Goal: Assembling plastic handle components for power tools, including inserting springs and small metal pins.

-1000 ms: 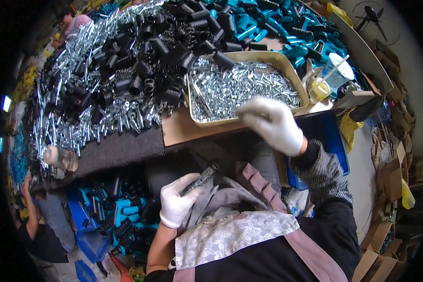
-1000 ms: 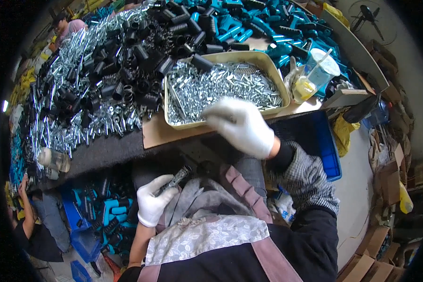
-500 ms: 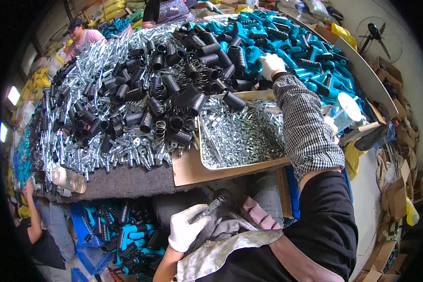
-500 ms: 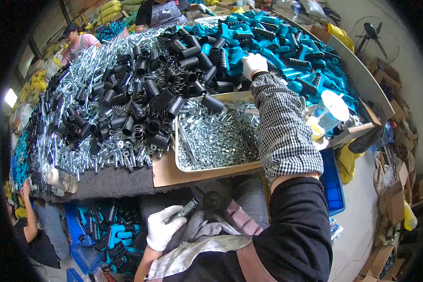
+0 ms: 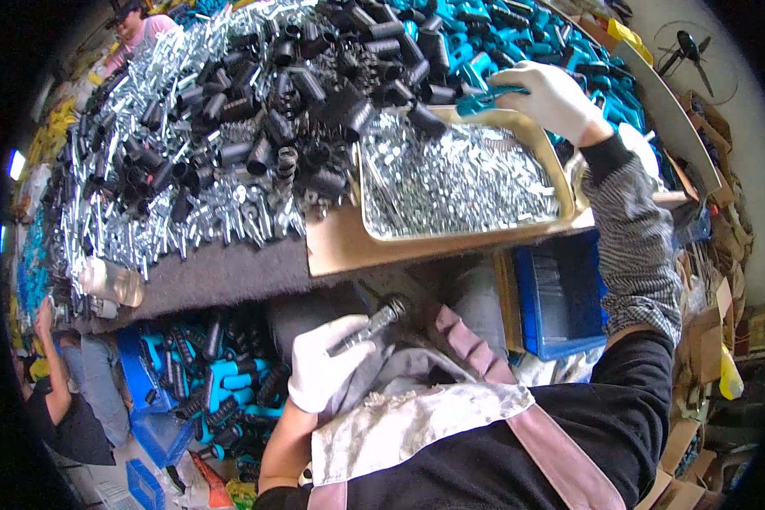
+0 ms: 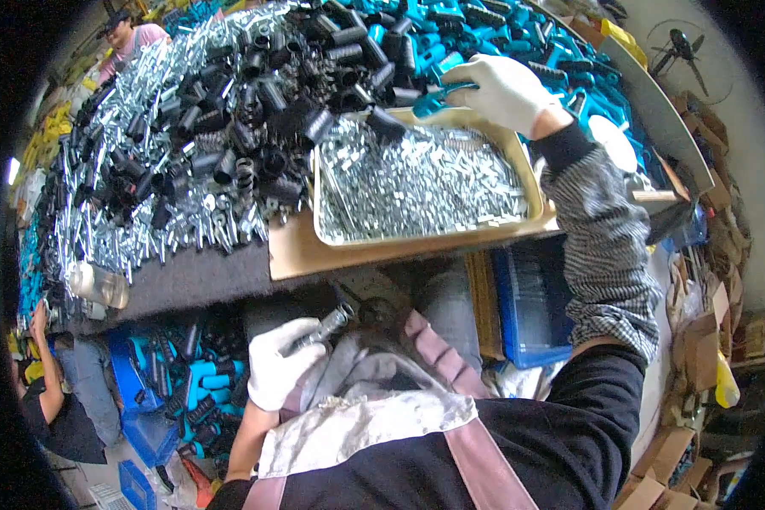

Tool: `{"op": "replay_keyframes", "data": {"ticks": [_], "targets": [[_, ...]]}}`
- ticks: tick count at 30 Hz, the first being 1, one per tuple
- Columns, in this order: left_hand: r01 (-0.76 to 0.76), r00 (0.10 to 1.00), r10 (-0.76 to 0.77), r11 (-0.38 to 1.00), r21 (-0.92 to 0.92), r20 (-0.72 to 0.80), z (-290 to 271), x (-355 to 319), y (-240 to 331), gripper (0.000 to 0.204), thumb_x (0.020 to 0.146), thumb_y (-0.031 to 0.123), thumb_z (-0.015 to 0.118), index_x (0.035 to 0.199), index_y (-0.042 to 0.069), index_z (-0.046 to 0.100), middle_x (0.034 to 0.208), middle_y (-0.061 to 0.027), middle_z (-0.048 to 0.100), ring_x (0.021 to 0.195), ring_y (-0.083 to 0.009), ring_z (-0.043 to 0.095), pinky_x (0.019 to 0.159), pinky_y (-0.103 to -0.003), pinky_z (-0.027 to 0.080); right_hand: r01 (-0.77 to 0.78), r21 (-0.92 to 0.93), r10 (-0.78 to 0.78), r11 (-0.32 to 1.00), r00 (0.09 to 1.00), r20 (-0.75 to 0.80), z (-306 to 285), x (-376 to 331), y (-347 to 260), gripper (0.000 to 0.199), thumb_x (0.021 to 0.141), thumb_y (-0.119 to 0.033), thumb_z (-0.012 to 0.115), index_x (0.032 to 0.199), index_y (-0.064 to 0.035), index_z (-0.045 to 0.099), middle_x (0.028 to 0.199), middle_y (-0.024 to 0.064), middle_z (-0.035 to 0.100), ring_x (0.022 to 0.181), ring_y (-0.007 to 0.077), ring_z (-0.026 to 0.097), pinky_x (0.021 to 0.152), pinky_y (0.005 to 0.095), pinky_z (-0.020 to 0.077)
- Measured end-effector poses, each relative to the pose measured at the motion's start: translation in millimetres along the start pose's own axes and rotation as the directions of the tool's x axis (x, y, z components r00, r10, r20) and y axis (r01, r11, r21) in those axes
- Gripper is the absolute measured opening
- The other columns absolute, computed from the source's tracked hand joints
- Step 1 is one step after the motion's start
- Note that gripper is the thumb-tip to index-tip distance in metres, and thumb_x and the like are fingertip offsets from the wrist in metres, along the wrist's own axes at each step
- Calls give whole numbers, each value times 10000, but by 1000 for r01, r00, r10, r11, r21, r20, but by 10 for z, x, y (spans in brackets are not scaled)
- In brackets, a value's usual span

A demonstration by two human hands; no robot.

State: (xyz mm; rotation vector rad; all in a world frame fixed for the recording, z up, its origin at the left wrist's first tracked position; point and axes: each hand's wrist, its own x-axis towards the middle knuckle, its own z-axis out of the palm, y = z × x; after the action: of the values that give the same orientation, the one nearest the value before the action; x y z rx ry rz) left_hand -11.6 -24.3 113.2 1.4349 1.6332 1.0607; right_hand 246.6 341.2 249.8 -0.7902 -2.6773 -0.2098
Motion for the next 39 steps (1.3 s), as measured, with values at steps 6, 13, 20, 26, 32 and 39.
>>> {"op": "replay_keyframes", "data": {"ticks": [6, 13, 20, 26, 32, 39], "targets": [[-5, 1000, 6, 991, -136, 7, 144, -128, 47, 336, 789, 69, 771, 1102, -32, 702, 943, -149, 723, 845, -165, 693, 780, -281, 536, -90, 191, 96, 977, 995, -19, -81, -464, -580, 498, 781, -266, 789, 1215, -57, 667, 1042, 200, 707, 898, 325, 708, 805, 364, 557], [-132, 991, 128, 988, -78, -48, 220, -266, 189, 326, 772, 65, 787, 1077, -18, 710, 939, -176, 725, 829, -227, 724, 757, -306, 554, -144, 433, 231, 890, 960, -155, 765, -779, -984, 578, 759, -124, 797, 1292, -32, 594, 1126, 157, 687, 1030, 245, 676, 906, 329, 521], [-158, 981, 158, 987, 8, -112, 71, -414, 110, 332, 771, 45, 783, 1084, -29, 703, 957, -173, 730, 843, -223, 728, 764, -305, 557, -62, 829, 249, 555, 964, -94, 247, -1111, -1455, 487, 981, -320, 601, 1354, -19, 512, 1051, 90, 602, 880, 142, 619, 772, 265, 518], [-173, 980, 175, 984, 33, -96, 44, -335, 88, 321, 778, 41, 769, 1087, -17, 705, 958, -171, 732, 854, -224, 730, 763, -310, 559, -234, 740, -128, 631, 909, 397, 194, -1522, -1816, 591, 763, -13, 753, 1320, -39, 557, 1232, 162, 647, 1140, 313, 636, 979, 396, 506], [-280, 960, 279, 951, 133, 25, -13, -300, 55, 311, 761, 66, 765, 1062, 6, 713, 912, -162, 715, 769, -277, 718, 697, -327, 555, -194, 802, -293, 564, 862, 415, 303, -1423, -1746, 514, 723, -90, 821, 1213, -30, 679, 1171, 158, 694, 1053, 302, 676, 950, 383, 525], [-361, 933, 356, 924, 126, 60, 80, -329, 9, 352, 730, 179, 826, 1020, 16, 711, 900, -147, 720, 746, -304, 699, 706, -357, 556, -275, 837, -306, 472, 840, 448, 430, -1418, -1911, 539, 676, -185, 871, 1149, 9, 698, 1082, 161, 715, 980, 283, 698, 891, 367, 540]]}}
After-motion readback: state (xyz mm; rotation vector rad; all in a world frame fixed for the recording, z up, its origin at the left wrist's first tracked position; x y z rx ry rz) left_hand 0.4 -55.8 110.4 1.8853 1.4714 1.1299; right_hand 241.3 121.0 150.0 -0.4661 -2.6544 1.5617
